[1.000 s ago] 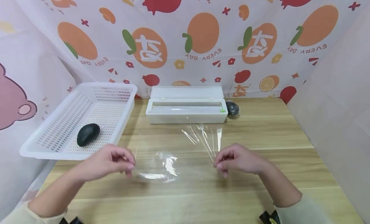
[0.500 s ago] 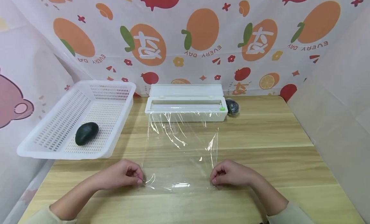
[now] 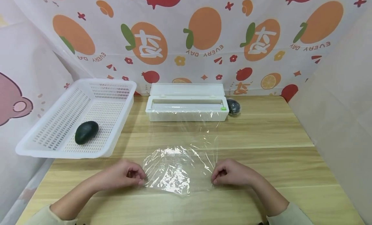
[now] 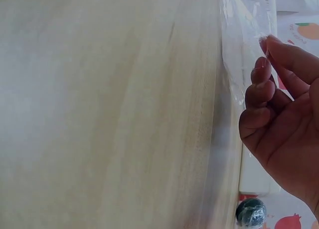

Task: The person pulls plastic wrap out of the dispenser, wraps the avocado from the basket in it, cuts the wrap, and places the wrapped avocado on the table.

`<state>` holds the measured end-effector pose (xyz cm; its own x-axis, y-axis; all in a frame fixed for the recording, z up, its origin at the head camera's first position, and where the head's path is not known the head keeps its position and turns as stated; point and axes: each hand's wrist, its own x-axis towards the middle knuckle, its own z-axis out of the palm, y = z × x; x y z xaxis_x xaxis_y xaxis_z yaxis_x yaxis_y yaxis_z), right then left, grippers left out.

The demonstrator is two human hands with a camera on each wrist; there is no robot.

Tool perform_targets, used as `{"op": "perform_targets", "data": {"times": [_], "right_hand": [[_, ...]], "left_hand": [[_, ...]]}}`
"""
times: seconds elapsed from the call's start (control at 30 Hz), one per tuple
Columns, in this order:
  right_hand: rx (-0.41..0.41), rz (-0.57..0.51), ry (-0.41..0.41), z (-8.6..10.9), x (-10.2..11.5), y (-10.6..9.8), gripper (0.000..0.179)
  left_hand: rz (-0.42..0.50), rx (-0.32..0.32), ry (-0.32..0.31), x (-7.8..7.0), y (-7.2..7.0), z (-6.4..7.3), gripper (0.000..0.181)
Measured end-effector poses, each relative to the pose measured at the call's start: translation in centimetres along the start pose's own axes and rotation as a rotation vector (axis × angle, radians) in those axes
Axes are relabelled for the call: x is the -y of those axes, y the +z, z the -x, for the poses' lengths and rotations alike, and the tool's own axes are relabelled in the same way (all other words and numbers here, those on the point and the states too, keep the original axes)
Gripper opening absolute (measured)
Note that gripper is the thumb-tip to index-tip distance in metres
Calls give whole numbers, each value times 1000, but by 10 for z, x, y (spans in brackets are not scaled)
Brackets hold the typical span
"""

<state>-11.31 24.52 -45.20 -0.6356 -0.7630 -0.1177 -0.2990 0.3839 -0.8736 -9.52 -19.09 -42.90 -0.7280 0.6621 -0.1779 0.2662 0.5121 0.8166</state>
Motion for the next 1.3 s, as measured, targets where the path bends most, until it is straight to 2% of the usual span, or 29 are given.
{"op": "perform_targets", "data": {"times": [0.13, 0.23, 0.37, 0.67, 0.8, 1.07, 1.3], "right_hand": [[24, 35, -1, 0, -1, 4, 4], [29, 80, 20, 0, -2, 6, 4], [30, 131, 37, 1, -3, 9, 7], [-3, 199, 63, 6, -1, 15, 12], [-22, 228, 32, 10, 2, 19, 8], [-91, 309, -97, 15, 3, 26, 4], [-125, 304, -89, 16, 1, 32, 14]], "left_hand": [[-49, 44, 30, 2, 2, 2, 14], [-127, 62, 52, 3, 2, 3, 15], [-183, 94, 58, 1, 3, 5, 18], [-153, 160, -35, -2, 1, 12, 37], [-160, 160, -42, 0, -1, 15, 41], [-183, 138, -61, -1, -5, 17, 42], [-183, 88, -47, -5, -5, 16, 33]]}}
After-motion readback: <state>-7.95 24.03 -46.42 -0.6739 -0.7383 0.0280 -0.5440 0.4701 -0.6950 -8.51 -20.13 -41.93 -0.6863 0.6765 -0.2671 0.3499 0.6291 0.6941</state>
